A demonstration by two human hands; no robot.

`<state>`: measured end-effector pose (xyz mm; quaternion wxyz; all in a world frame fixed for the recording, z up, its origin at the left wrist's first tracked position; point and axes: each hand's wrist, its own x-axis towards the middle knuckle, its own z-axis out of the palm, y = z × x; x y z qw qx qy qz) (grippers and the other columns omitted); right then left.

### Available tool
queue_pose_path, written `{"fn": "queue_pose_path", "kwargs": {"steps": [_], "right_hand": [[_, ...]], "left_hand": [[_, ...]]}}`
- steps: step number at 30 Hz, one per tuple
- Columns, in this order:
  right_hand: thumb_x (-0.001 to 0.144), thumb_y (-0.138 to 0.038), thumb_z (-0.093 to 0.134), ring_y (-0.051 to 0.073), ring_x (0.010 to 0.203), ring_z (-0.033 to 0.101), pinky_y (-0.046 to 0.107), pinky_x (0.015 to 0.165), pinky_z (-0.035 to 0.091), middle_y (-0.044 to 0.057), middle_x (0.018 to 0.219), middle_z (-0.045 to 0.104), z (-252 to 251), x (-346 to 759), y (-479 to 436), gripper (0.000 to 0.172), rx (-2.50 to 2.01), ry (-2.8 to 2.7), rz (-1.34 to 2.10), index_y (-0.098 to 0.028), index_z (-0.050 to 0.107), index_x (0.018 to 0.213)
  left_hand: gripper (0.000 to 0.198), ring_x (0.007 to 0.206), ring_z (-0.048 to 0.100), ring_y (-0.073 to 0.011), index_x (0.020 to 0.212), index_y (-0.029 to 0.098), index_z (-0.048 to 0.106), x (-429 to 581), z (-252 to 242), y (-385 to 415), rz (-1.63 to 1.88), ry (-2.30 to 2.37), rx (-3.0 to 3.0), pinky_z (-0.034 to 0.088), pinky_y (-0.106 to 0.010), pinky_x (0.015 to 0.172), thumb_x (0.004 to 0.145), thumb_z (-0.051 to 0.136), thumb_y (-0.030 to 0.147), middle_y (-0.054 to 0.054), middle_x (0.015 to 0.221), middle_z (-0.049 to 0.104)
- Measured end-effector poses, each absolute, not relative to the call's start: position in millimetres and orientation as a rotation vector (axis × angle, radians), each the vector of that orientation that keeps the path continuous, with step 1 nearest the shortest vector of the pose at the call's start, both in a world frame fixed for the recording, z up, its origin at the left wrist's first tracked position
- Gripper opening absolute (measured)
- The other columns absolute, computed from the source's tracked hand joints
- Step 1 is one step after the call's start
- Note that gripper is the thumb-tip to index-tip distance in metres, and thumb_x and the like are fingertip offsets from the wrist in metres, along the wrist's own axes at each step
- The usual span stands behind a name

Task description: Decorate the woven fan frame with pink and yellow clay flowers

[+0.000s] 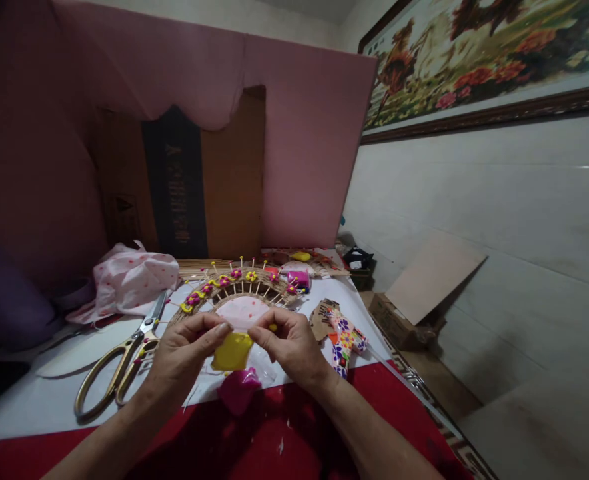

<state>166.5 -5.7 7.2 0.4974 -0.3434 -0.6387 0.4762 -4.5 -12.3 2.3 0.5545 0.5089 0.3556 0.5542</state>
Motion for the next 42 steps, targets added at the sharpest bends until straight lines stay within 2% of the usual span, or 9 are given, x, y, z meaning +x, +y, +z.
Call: {"fn": "queue_pose_path", "kwargs": {"steps": [9,12,14,19,23,28,34,39,42], "right_hand": [[0.076,-0.043,0.059,0.006,0.035,0.035,0.019,0.035,0.026,-0.007,0.047,0.041,18.1,208.4,12.5,0.029,-1.222,-1.665,0.993,-0.017,0.053,0.063],[0.076,-0.037,0.059,0.011,0.048,0.047,0.022,0.043,0.034,-0.002,0.052,0.049,14.9,222.1,18.5,0.025,-1.412,-1.786,0.693,-0.017,0.056,0.060],[0.078,-0.030,0.057,0.014,0.060,0.052,0.023,0.050,0.039,0.002,0.064,0.056,14.3,224.2,18.8,0.014,-1.420,-1.743,0.574,-0.017,0.059,0.071],[0.078,-0.029,0.056,0.008,0.046,0.050,0.022,0.043,0.041,-0.001,0.070,0.060,24.3,202.4,7.3,0.021,-1.154,-1.612,1.088,-0.018,0.054,0.095],[0.071,-0.031,0.068,0.009,0.050,0.055,0.021,0.045,0.045,-0.002,0.062,0.060,35.5,176.2,-6.2,0.023,-0.977,-1.611,1.300,-0.015,0.057,0.083],[0.080,-0.034,0.059,0.006,0.046,0.048,0.017,0.040,0.039,-0.003,0.057,0.054,39.4,154.8,-7.8,0.022,-0.965,-1.721,1.184,-0.013,0.065,0.081],[0.079,-0.022,0.057,0.007,0.053,0.051,0.020,0.047,0.045,-0.001,0.072,0.057,47.5,128.3,4.6,0.010,-0.876,-1.800,1.224,-0.016,0.064,0.082],[0.079,-0.027,0.060,0.005,0.043,0.040,0.017,0.037,0.031,-0.003,0.057,0.053,46.5,106.4,19.2,0.014,-0.959,-1.874,1.167,-0.015,0.059,0.070],[0.078,-0.028,0.061,0.007,0.048,0.044,0.018,0.042,0.034,-0.001,0.061,0.055,42.0,94.0,29.8,0.014,-0.957,-1.924,1.054,-0.015,0.060,0.071]], "left_hand": [[0.005,0.054,0.044,-0.0054,0.073,0.016,0.055,-6.0,17.7,-8.3,1.467,0.741,0.988,0.033,-0.017,0.051,0.071,0.055,0.011,0.004,0.065,0.052],[0.009,0.055,0.046,-0.0066,0.080,0.016,0.055,-8.6,21.6,-8.4,1.490,0.757,0.985,0.034,-0.018,0.051,0.074,0.060,0.021,0.002,0.067,0.056],[0.018,0.051,0.044,-0.0062,0.081,0.015,0.056,-9.9,22.8,-9.1,1.495,0.782,0.987,0.032,-0.017,0.047,0.074,0.064,0.030,0.002,0.061,0.055],[0.025,0.045,0.037,-0.0036,0.073,0.014,0.056,-12.8,20.8,-7.9,1.524,0.844,0.971,0.025,-0.015,0.041,0.072,0.068,0.035,0.005,0.055,0.050],[0.027,0.042,0.035,-0.0028,0.071,0.014,0.055,-12.7,17.7,-6.6,1.530,0.836,0.940,0.023,-0.015,0.040,0.072,0.068,0.038,0.006,0.053,0.049],[0.030,0.043,0.039,-0.0036,0.075,0.013,0.061,-24.8,27.2,-0.6,1.631,0.840,0.842,0.027,-0.015,0.040,0.069,0.069,0.041,0.006,0.052,0.048],[0.020,0.046,0.041,-0.0036,0.074,0.014,0.064,-70.2,64.4,14.4,2.093,0.822,0.854,0.029,-0.014,0.040,0.069,0.070,0.032,0.005,0.055,0.050],[0.022,0.044,0.040,-0.0047,0.072,0.014,0.062,-86.3,73.3,21.0,2.049,0.920,0.993,0.027,-0.016,0.040,0.071,0.066,0.035,0.005,0.053,0.048],[0.024,0.044,0.037,-0.0058,0.072,0.016,0.059,-90.0,60.9,25.9,1.923,1.124,1.217,0.026,-0.017,0.042,0.076,0.059,0.040,0.006,0.052,0.043]]}}
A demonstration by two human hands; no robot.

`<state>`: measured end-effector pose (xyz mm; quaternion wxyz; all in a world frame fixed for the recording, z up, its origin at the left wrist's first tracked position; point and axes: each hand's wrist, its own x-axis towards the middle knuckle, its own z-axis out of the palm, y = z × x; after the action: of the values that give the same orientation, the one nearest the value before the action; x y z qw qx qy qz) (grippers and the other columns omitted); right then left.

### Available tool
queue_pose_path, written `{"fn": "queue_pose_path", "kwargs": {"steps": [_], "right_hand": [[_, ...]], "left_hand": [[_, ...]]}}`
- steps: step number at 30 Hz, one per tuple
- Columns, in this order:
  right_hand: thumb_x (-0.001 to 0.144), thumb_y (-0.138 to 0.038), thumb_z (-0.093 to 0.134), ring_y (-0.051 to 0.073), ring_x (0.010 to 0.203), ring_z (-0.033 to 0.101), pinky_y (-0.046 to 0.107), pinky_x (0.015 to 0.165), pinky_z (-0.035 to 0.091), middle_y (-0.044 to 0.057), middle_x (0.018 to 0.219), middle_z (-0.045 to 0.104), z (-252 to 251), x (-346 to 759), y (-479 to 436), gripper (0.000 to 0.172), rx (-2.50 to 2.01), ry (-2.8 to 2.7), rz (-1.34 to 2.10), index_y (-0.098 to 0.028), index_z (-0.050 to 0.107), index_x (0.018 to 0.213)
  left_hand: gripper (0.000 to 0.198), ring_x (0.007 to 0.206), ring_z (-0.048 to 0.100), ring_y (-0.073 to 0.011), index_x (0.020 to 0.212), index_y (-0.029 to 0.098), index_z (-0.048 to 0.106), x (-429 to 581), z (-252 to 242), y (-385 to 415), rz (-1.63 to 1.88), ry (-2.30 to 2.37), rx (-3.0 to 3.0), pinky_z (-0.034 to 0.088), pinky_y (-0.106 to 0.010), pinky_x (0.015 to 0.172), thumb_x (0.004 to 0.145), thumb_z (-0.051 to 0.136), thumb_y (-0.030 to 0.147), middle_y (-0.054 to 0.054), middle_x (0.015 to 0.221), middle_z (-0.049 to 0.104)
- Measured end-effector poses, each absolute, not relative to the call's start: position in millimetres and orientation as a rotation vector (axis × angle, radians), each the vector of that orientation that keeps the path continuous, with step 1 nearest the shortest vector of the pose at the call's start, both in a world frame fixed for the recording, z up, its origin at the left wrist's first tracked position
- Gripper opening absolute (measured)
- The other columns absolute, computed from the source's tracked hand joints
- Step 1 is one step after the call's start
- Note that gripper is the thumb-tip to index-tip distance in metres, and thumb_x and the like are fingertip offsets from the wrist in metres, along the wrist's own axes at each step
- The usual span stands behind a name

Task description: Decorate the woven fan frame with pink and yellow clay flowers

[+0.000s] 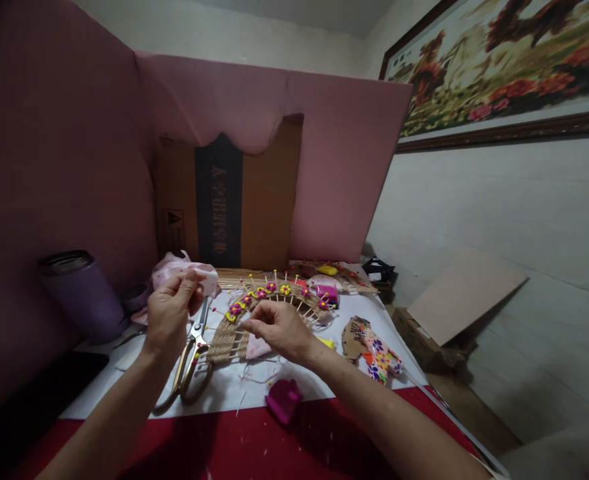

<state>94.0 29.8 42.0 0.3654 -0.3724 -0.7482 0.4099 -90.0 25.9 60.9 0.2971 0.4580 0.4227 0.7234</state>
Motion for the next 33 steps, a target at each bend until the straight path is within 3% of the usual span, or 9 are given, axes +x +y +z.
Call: {"fn": "queue_pose_path", "kwargs": {"steps": [3,6,11,17,22,33], "right_hand": [[0.076,-0.017,0.060,0.008,0.055,0.050,0.020,0.050,0.040,-0.001,0.066,0.058,36.2,82.8,37.8,0.001,-0.930,-1.974,0.995,-0.015,0.061,0.075],[0.076,-0.010,0.058,0.009,0.058,0.053,0.021,0.054,0.041,-0.001,0.067,0.060,30.9,73.9,41.3,0.007,-0.911,-2.052,0.934,-0.016,0.061,0.078],[0.080,-0.014,0.057,0.010,0.058,0.052,0.022,0.056,0.039,-0.002,0.062,0.058,23.6,62.0,42.9,0.009,-0.862,-2.223,0.734,-0.016,0.061,0.071],[0.066,0.006,0.053,0.011,0.066,0.053,0.022,0.061,0.039,0.000,0.075,0.061,15.1,51.3,48.8,0.026,-0.830,-2.290,0.626,-0.017,0.061,0.077],[0.065,0.006,0.052,0.010,0.061,0.051,0.021,0.058,0.037,-0.002,0.068,0.058,11.1,45.8,50.5,0.025,-0.836,-2.334,0.568,-0.016,0.057,0.076],[0.071,0.001,0.052,0.013,0.072,0.050,0.023,0.065,0.037,0.002,0.080,0.055,5.3,45.6,50.0,0.021,-0.776,-2.469,0.382,-0.017,0.056,0.082]], "left_hand": [[0.022,0.046,0.037,-0.0076,0.067,0.017,0.059,-97.0,43.9,29.2,1.794,1.244,1.365,0.027,-0.019,0.045,0.076,0.059,0.037,0.006,0.052,0.043],[0.018,0.048,0.041,-0.0101,0.067,0.017,0.061,-108.2,30.0,30.9,1.664,1.330,1.447,0.029,-0.021,0.046,0.073,0.060,0.034,0.004,0.052,0.048],[0.016,0.053,0.048,-0.0155,0.076,0.017,0.065,-127.5,17.9,37.8,1.524,1.534,1.493,0.032,-0.024,0.051,0.066,0.053,0.018,0.003,0.054,0.055],[0.025,0.064,0.056,-0.0193,0.076,0.017,0.064,-132.3,12.8,43.4,1.437,1.635,1.534,0.038,-0.027,0.060,0.059,0.046,0.010,0.000,0.063,0.061],[0.024,0.068,0.058,-0.0206,0.085,0.016,0.065,-126.5,11.7,41.0,1.365,1.660,1.570,0.040,-0.028,0.064,0.067,0.049,0.013,-0.004,0.068,0.064],[0.030,0.058,0.059,-0.0178,0.092,0.012,0.065,-124.8,3.7,41.5,1.180,1.693,1.530,0.041,-0.026,0.057,0.067,0.048,0.007,-0.006,0.065,0.066]]}}
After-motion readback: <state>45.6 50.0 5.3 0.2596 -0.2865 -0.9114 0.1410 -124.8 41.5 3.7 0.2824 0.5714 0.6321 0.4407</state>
